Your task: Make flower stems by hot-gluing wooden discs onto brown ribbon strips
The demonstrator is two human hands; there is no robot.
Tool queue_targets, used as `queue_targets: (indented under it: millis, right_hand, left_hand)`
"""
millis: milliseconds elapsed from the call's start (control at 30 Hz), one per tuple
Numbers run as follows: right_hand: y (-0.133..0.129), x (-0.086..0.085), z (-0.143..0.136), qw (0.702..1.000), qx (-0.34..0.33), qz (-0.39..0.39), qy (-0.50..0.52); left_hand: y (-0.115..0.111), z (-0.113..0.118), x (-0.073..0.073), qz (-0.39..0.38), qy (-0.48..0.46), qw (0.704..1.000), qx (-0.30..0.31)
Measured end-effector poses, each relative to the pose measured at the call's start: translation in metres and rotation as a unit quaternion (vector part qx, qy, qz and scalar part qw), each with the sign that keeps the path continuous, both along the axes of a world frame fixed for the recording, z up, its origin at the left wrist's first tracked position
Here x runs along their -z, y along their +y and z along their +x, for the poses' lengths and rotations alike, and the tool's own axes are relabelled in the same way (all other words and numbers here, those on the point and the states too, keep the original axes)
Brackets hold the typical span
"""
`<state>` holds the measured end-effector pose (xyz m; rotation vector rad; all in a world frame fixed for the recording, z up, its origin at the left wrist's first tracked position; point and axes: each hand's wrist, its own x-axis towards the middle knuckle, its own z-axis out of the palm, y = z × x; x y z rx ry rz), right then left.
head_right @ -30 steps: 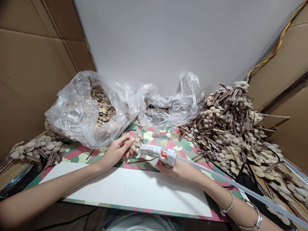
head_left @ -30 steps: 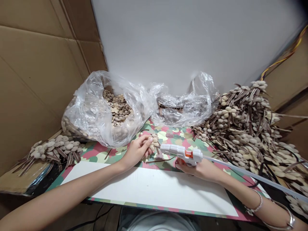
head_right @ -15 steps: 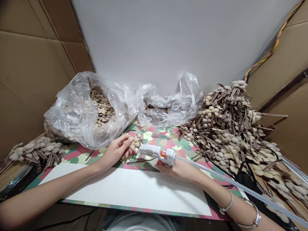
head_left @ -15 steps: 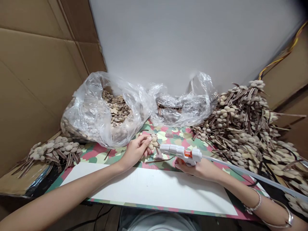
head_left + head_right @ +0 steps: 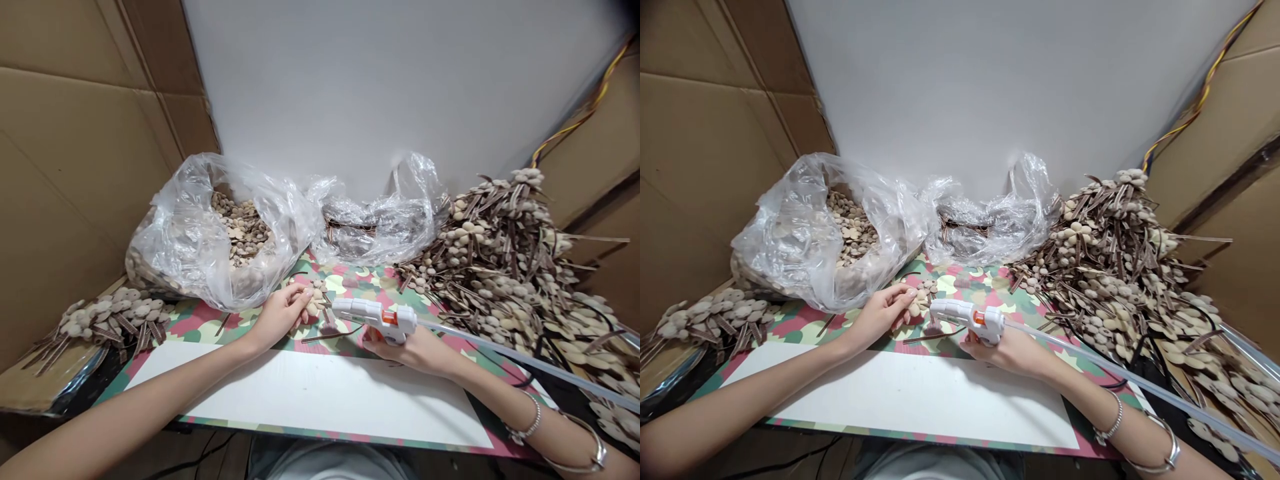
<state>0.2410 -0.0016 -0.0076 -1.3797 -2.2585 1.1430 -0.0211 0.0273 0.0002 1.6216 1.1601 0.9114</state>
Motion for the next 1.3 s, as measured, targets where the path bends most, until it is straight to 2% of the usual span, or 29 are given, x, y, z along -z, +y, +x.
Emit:
queue_targets:
  millis: [267,367,533,1100,1300]
  right_hand:
    - [-0.002,-0.005,-0.005,1.000,-0.002,-0.011,-0.001]
    - [-0.001,-0.006,-0.005,1.000,-0.017,0.001,0.004]
    - [-0.001,-0.005,-0.004,1.000,0.004,0.006,-0.020]
    - [-0.003,-0.013,-0.007,0.999,-0.015,0.026,-0.019]
    - [-0.004,-0.014,-0.007,0.999,-0.011,0.026,-0.024]
  left_hand:
    - [0.000,0.002,0.004,0.014,0.019,0.999,0.024]
    - [-0.001,0.002,0.003,0.008,0.021,0.999,0.025]
    - [-0.002,0.003,0.001,-0.008,0.014,0.999,0.027]
    - [0.000,0.002,-0.001,-0.023,-0.039,0.999,0.026]
    - [-0.002,0.002,-0.008,-0.043,-0.046,0.998,0.020]
